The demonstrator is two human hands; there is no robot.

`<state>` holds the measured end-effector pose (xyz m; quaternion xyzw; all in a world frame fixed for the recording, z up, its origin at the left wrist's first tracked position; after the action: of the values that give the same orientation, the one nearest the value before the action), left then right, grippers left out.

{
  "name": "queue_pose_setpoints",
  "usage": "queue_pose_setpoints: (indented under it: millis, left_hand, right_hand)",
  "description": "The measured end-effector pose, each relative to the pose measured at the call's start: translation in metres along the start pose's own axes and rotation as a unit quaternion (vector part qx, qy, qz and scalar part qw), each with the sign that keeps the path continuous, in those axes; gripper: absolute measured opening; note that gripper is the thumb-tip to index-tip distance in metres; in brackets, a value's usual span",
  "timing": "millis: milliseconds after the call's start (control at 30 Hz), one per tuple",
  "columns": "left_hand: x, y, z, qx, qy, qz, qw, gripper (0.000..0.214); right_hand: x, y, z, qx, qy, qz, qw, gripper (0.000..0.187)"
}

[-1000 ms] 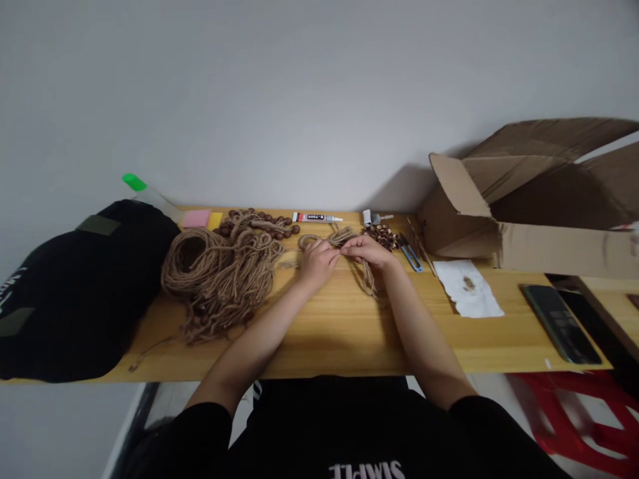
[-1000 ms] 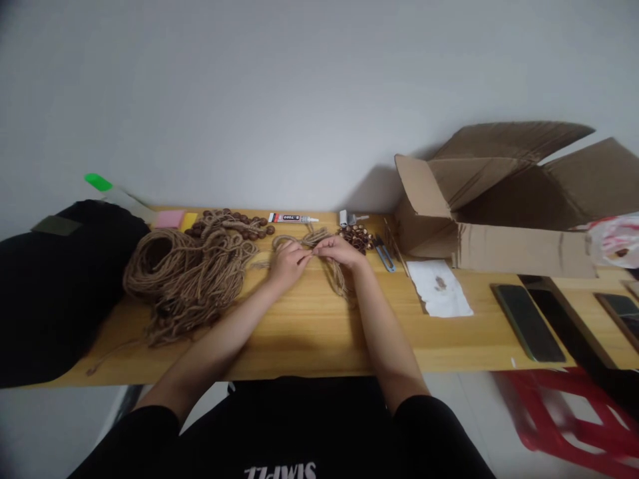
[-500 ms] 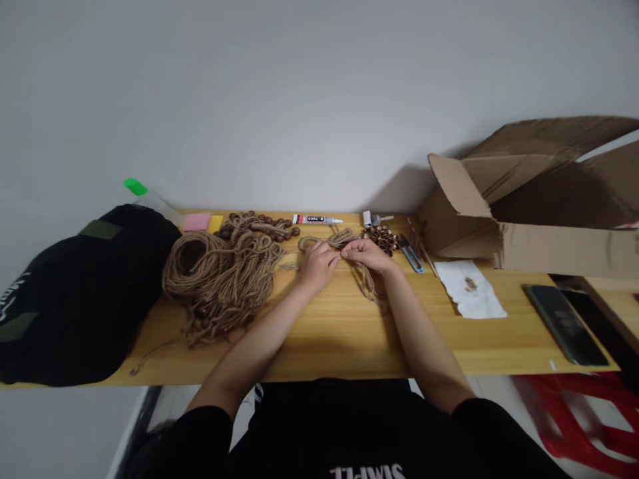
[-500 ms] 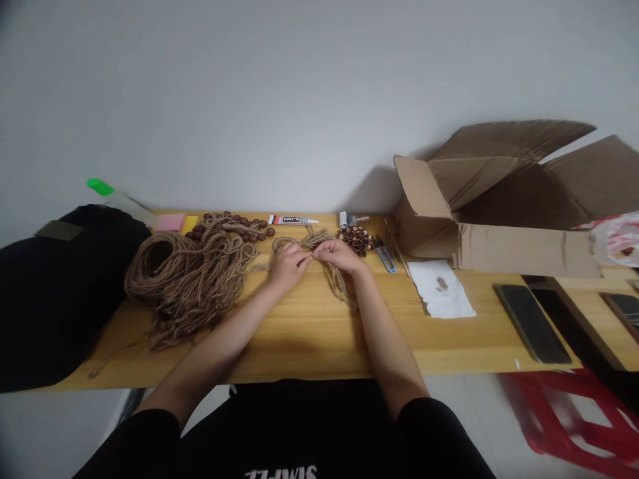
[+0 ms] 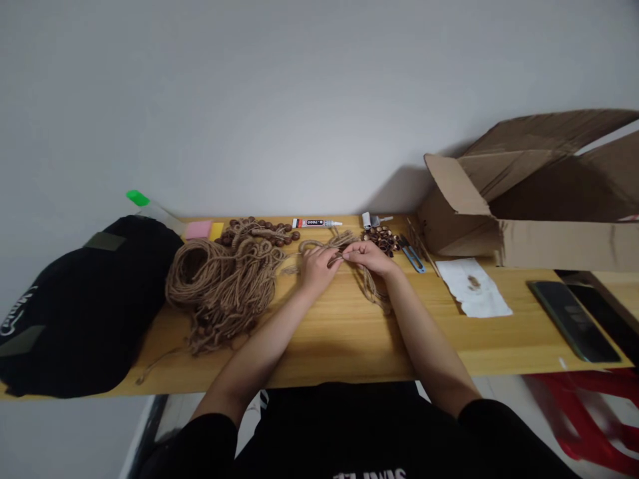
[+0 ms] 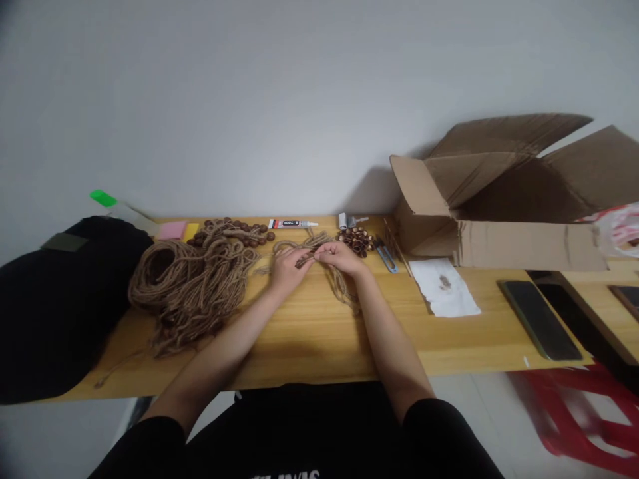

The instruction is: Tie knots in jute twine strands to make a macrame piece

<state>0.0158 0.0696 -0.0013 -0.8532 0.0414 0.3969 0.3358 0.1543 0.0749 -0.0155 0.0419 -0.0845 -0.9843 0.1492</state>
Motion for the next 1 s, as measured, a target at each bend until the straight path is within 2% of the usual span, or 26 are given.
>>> queue_pose_setpoints:
  millis: [233, 667, 1000]
  left_hand:
    - [0.0017, 0.0003, -0.0045, 0.046, 0.034, 0.001, 0.998, 0.006]
    - [0.0034, 0.0023, -0.0031, 0.06, 0.027, -0.01, 0.998, 0.009]
    - [0.001, 0.0029, -0.0061, 0.054, -0.023, -0.005, 0.998, 0.011]
  right_hand:
    - [0.0022, 0.0012, 0.0033, -0.002, 0.01, 0.001, 1.0, 0.032]
    - [0.0018, 0.0006, 0.0024, 0.007, 0.0, 0.003, 1.0, 0.033]
    - [0.0019, -0.0009, 0.0006, 0.001, 0.003, 0.002, 1.0, 0.033]
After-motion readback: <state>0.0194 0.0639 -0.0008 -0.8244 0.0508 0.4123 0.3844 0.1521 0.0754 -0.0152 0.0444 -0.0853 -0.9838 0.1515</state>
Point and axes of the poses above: each hand's wrist, its own y-axis away from the middle knuckle, its own x-axis out of the palm, z = x × y, the point moved 5 cm from there along -y, towards the middle knuckle, and after that the axes turned 3 degrees about -y, right-handed, at the moved point
